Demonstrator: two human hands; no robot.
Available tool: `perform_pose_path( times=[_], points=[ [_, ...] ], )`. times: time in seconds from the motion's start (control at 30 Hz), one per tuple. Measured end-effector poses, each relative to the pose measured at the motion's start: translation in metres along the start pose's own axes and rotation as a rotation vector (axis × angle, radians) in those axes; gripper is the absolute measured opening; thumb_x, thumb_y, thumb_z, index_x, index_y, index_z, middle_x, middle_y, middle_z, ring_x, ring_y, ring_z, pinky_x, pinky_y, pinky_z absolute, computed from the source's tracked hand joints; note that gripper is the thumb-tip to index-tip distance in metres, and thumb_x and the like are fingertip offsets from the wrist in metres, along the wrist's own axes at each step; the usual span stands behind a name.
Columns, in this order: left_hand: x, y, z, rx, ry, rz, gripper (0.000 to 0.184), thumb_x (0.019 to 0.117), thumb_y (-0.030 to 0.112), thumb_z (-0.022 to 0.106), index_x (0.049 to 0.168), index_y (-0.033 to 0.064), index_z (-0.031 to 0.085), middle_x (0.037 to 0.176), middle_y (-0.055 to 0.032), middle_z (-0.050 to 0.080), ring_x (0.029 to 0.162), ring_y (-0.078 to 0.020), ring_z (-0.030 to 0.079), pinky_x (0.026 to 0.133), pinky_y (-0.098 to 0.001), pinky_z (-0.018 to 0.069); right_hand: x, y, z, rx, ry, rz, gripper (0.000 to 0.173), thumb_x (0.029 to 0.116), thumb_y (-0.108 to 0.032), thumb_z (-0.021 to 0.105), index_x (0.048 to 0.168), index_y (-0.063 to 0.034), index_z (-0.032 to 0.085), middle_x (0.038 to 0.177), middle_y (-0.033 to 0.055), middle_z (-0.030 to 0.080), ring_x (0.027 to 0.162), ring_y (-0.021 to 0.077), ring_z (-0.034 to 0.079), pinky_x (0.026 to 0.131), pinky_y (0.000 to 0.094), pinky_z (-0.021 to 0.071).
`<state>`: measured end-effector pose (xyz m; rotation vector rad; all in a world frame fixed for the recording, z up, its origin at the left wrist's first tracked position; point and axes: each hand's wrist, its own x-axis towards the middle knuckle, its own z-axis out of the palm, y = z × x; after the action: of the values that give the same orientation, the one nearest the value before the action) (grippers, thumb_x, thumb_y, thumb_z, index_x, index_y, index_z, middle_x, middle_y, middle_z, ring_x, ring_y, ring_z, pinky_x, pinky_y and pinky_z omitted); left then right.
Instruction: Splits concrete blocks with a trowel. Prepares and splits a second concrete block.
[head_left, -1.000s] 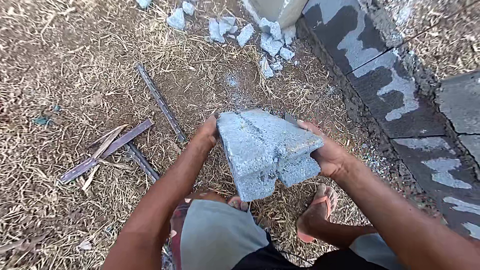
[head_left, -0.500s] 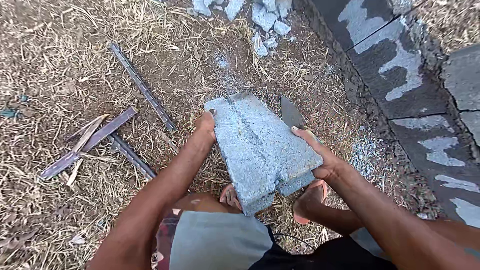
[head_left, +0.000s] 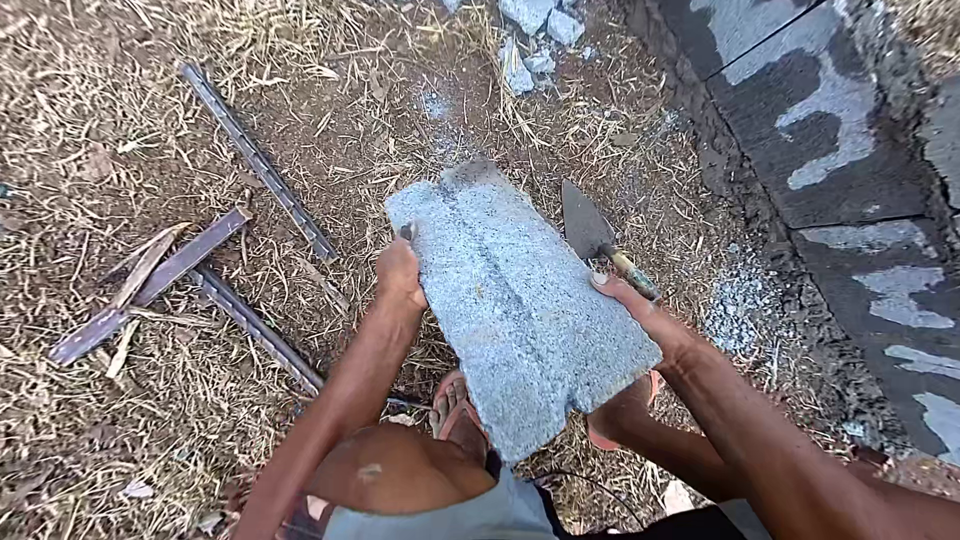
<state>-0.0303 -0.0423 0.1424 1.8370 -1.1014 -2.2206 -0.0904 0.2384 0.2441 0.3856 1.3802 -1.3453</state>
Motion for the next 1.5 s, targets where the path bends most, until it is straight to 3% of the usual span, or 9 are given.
perform_pose_path(
  times=[0.17,0.27,0.33,0.6,0.93,1.07,1.23,1.33,1.5],
  points=[
    [-0.002,0.021,0.001,-0.132,-0.042,0.209,0.029,0.1070,0.032,0.051,0.124,0.0108,0.062,0.106,-0.0063,0.071,0.096,-0.0173,0.071,0.082,-0.0416,0.0614,0.024,0.000,-0.008,-0.146,-0.059,-0.130,0.069,0.0973,-0.064,0.052,0.154,-0.0268,0.039,0.116,-0.0048,0.072,0.101,0.0051,0.071,0.085,0.0256,0.0616],
    [0.005,0.037,0.000,-0.199,-0.134,0.408,0.029,0.1094,0.030,0.046,0.126,0.0105,0.061,0.109,-0.0056,0.072,0.100,-0.0167,0.071,0.087,-0.0406,0.0613,0.052,-0.008,-0.013,-0.272,-0.129,-0.272,0.095,0.0839,-0.079,0.062,0.159,-0.0287,0.032,0.127,-0.0033,0.068,0.106,0.0082,0.070,0.088,0.0302,0.0614],
    [0.010,0.048,-0.002,-0.218,-0.170,0.547,0.030,0.1104,0.029,0.044,0.126,0.0097,0.060,0.108,-0.0058,0.072,0.101,-0.0166,0.071,0.089,-0.0406,0.0611,0.072,-0.012,-0.014,-0.315,-0.185,-0.371,0.099,0.0834,-0.079,0.063,0.161,-0.0287,0.028,0.136,-0.0027,0.064,0.111,0.0090,0.068,0.091,0.0327,0.0607],
    [0.033,0.074,-0.017,-0.285,-0.255,0.915,0.033,0.1122,0.022,0.033,0.129,0.0054,0.057,0.115,-0.0103,0.069,0.110,-0.0218,0.068,0.098,-0.0466,0.0574,0.137,-0.025,-0.005,-0.496,-0.327,-0.620,0.101,0.0868,-0.067,0.068,0.165,-0.0298,0.016,0.154,-0.0054,0.050,0.127,0.0066,0.059,0.102,0.0314,0.0556],
    [0.054,0.074,-0.009,-0.279,-0.239,1.153,0.036,0.1121,0.015,0.027,0.136,-0.0010,0.048,0.122,-0.0132,0.065,0.115,-0.0220,0.065,0.104,-0.0446,0.0535,0.190,-0.033,-0.007,-0.483,-0.354,-0.701,0.113,0.0784,-0.037,0.083,0.164,-0.0123,0.013,0.150,0.0030,0.051,0.129,0.0075,0.057,0.108,0.0278,0.0518],
    [0.062,0.075,-0.002,-0.202,-0.260,1.217,0.043,0.1116,0.016,0.026,0.148,-0.0053,0.035,0.136,-0.0154,0.057,0.127,-0.0201,0.058,0.113,-0.0394,0.0464,0.196,-0.038,-0.010,-0.498,-0.331,-0.681,0.115,0.0744,-0.024,0.085,0.163,-0.0094,0.013,0.148,0.0046,0.053,0.128,0.0068,0.059,0.107,0.0255,0.0523],
    [0.074,0.076,0.012,-0.188,-0.332,1.266,0.041,0.1101,0.016,0.029,0.144,-0.0045,0.040,0.128,-0.0145,0.061,0.119,-0.0214,0.062,0.108,-0.0421,0.0500,0.205,-0.047,-0.021,-0.553,-0.303,-0.689,0.119,0.0708,-0.016,0.088,0.162,-0.0077,0.011,0.145,0.0057,0.055,0.125,0.0080,0.061,0.105,0.0257,0.0538],
    [0.071,0.080,0.024,-0.173,-0.428,1.311,0.024,0.1076,0.015,0.042,0.127,0.0019,0.048,0.107,-0.0050,0.066,0.100,-0.0167,0.068,0.096,-0.0402,0.0572,0.209,-0.052,-0.026,-0.567,-0.295,-0.664,0.124,0.0687,-0.013,0.090,0.163,-0.0079,0.009,0.145,0.0084,0.054,0.128,0.0109,0.060,0.108,0.0280,0.0525],
    [0.070,0.083,0.029,-0.143,-0.460,1.339,0.019,0.1062,0.015,0.052,0.123,0.0052,0.049,0.103,-0.0001,0.067,0.097,-0.0133,0.068,0.093,-0.0380,0.0590,0.211,-0.048,-0.032,-0.571,-0.273,-0.660,0.127,0.0657,-0.016,0.093,0.162,-0.0063,0.011,0.143,0.0086,0.056,0.127,0.0114,0.060,0.108,0.0283,0.0524]
  ],
)
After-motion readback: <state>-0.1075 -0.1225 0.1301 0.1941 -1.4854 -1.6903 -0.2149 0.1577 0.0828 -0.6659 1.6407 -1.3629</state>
